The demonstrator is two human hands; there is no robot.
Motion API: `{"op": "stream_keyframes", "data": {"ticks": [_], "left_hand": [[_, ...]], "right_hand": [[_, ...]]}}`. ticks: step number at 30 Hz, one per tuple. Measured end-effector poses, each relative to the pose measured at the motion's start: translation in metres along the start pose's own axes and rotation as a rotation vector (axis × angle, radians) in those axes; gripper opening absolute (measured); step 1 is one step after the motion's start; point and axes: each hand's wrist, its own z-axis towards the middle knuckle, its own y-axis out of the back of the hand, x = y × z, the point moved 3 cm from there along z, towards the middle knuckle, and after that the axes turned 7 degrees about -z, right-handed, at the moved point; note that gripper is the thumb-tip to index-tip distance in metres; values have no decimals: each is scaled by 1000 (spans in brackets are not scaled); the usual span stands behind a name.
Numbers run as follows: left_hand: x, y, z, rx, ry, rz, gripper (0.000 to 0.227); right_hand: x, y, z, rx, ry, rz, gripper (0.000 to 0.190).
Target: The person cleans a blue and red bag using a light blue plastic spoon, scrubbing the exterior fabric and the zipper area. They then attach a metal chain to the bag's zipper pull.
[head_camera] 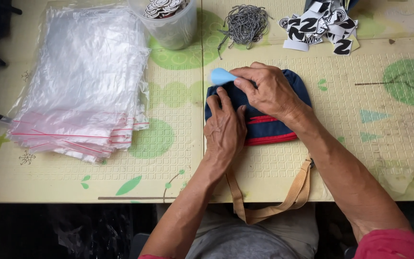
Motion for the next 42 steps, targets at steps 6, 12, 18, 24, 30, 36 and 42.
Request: {"op": "stream_keyframes", "data": {"ticks": [6, 12, 18, 24, 30, 36, 42], "left_hand": [[2, -14, -1, -33, -44, 159, 66], [-1, -12, 0, -21, -16, 166, 69], [-4, 2, 2, 16, -19, 41, 73], [2, 23, 26, 150, 80, -22, 89], [-56, -20, 58, 260, -355, -206, 37], [-56, -96, 88, 167, -189, -367, 35], [-57, -103, 88, 69, -42, -448, 20]], "right_hand": [[-6, -12, 10, 178, 12, -60, 23], [-20, -9, 20, -14, 118, -345, 25], [-35, 9, 0, 166, -176, -745, 20], [-62, 95, -47, -16, -391, -380, 36], [-74, 100, -79, -95, -548, -88, 35], [-104, 85, -89, -182, -548, -67, 31], [-93, 79, -73, -147, -601, 54, 30]]}}
